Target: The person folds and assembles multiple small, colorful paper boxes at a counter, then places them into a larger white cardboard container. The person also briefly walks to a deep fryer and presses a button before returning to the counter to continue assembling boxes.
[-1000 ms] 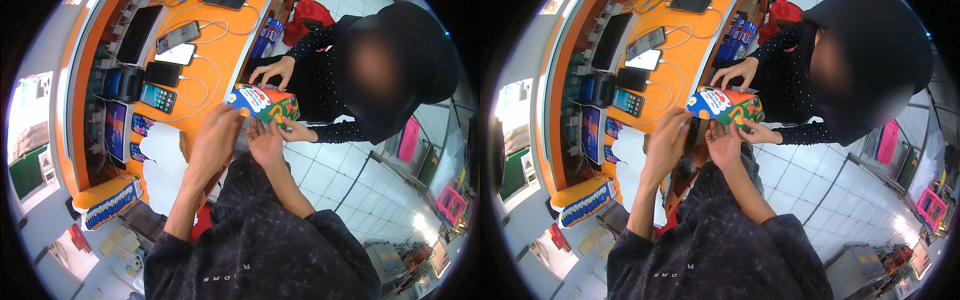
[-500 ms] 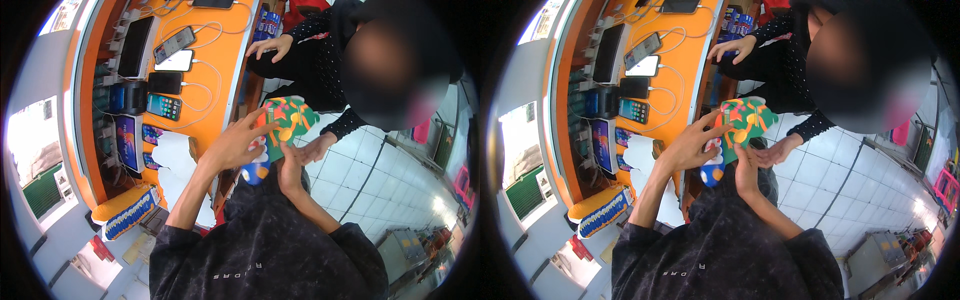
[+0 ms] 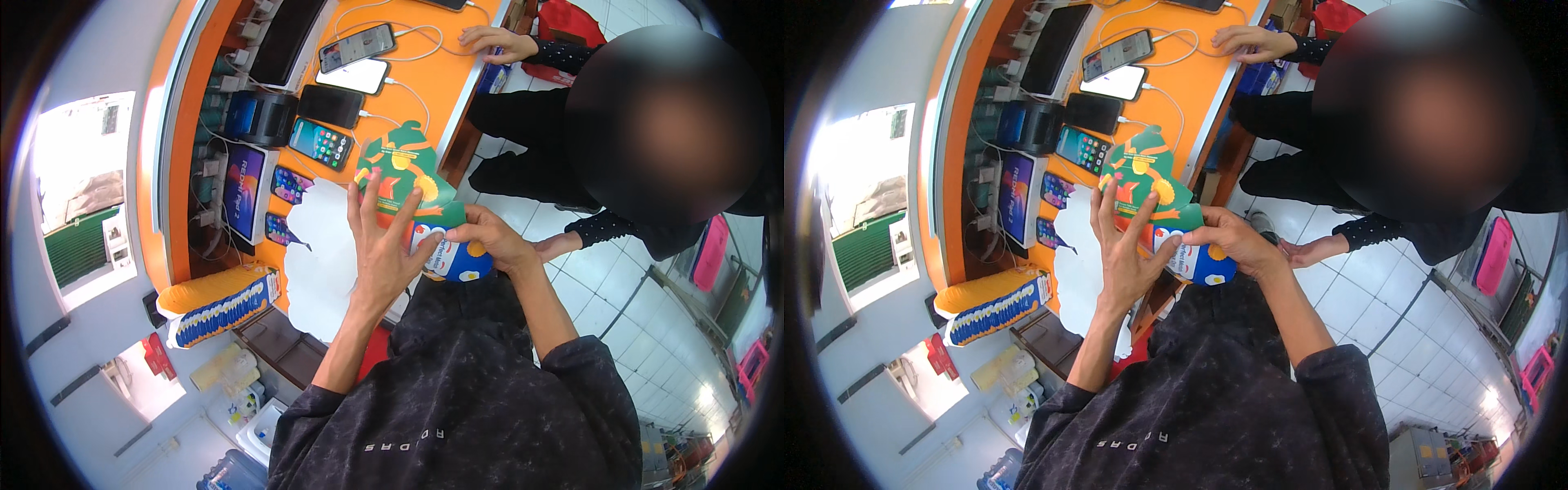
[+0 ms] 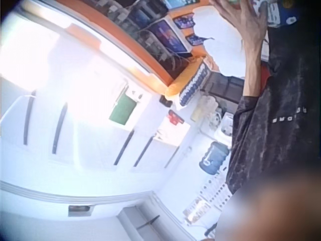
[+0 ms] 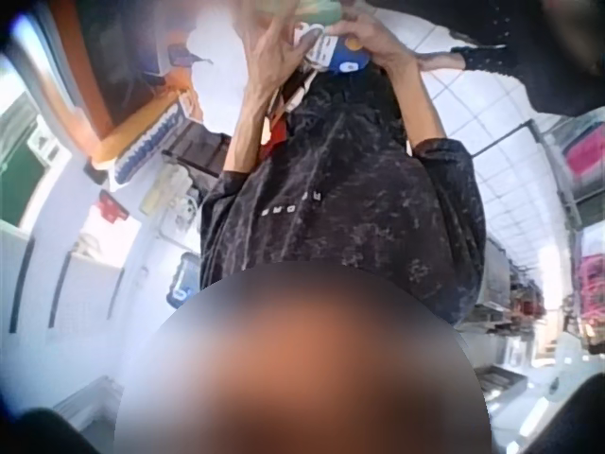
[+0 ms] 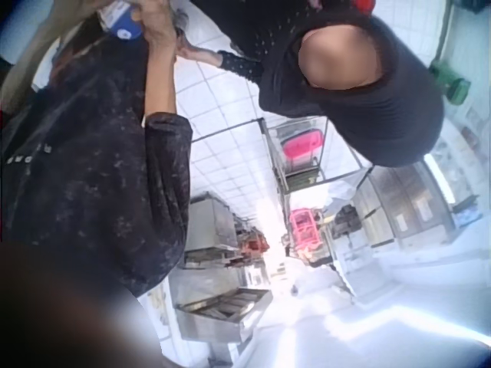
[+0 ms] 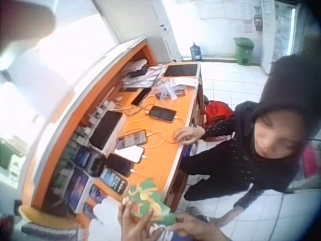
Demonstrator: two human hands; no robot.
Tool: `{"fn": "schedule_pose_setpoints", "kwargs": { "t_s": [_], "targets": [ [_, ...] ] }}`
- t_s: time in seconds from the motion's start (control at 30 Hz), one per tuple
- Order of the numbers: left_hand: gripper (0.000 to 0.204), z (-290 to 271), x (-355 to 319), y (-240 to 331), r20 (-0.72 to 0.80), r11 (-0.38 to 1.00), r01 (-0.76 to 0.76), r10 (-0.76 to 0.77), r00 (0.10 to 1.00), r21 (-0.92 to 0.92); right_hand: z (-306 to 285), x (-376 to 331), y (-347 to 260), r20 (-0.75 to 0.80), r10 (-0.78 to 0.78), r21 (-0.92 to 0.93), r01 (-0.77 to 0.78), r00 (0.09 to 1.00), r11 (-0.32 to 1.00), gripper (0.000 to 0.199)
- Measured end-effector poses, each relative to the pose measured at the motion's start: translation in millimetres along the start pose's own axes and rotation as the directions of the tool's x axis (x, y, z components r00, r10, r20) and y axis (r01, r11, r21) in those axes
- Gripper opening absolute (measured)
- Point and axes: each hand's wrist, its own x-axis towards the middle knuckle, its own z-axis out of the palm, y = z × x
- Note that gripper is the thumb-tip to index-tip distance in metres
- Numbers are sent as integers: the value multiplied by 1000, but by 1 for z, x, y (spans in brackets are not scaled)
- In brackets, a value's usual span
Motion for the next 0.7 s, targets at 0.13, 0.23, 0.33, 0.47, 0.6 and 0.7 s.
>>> {"fn": "schedule_pose_setpoints", "kwargs": {
  "t_s": [0.13, 0.23, 0.33, 0.47, 0.6, 0.7],
  "targets": [
    [56, 1, -8, -5, -34, 1000, 7, -6, 999, 26, 0, 4, -7, 120, -67, -117, 81, 990, 990, 36],
    [55, 5, -10, -6, -53, 999, -11, 13, 999, 33, 1, 3, -10, 87, -70, -225, 88, 994, 970, 32],
    [52, 9, -10, -7, -66, 1000, -28, 28, 997, 14, 2, 3, -9, 46, -104, -261, 112, 994, 959, 33],
    [45, 13, -11, -10, -77, 997, -42, 37, 996, -60, 4, 8, -4, 25, -232, -371, 224, 972, 901, 35],
    [40, 14, -10, -13, -82, 995, -13, 5, 997, -98, 9, 11, -2, -42, -446, -396, 395, 894, 829, 35],
    [39, 13, -10, -14, -87, 994, -5, -5, 996, -108, 14, 11, -2, -72, -561, -504, 456, 824, 734, 34]
  ]
}}
